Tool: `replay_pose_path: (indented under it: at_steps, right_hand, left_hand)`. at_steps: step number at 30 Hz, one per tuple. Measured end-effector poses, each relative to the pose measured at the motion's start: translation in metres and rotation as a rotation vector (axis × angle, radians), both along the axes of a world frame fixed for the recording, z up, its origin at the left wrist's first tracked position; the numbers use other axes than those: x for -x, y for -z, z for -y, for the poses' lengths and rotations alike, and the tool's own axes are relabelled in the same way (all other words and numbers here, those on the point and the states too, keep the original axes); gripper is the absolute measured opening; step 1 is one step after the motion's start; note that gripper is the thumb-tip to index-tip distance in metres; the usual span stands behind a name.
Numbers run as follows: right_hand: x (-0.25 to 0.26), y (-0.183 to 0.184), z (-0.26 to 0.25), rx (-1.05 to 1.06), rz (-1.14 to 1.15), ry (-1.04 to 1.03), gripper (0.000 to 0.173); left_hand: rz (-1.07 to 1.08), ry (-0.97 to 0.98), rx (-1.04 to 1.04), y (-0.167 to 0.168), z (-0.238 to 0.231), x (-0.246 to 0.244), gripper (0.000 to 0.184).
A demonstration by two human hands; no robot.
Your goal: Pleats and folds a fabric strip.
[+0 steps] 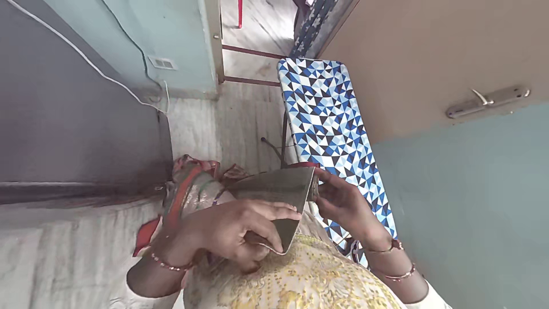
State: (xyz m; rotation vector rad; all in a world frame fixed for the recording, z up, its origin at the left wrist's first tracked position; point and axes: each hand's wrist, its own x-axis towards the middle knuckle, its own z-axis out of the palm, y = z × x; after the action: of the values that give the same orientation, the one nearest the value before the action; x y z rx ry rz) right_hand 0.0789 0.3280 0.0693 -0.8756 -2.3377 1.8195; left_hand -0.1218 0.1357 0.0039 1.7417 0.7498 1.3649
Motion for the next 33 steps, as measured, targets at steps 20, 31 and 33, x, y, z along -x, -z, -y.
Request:
replay_pose_path:
  at_steps: [20,31,33]
  right_hand:
    - [0.005,0.005,0.017,0.219,-0.094,0.108,0.056]
    - [0.011,0.000,0.018,0.090,-0.022,0.068,0.056]
    - [0.012,-0.001,0.015,0.013,-0.008,0.052,0.057]
  left_hand:
    - [-0.085,0.059,0.047,0.008,-0.010,-0.014,0.018]
    - [-0.106,0.060,0.041,0.008,-0.006,-0.008,0.018]
    - [-0.101,-0.010,0.053,0.012,0.002,-0.001,0.018]
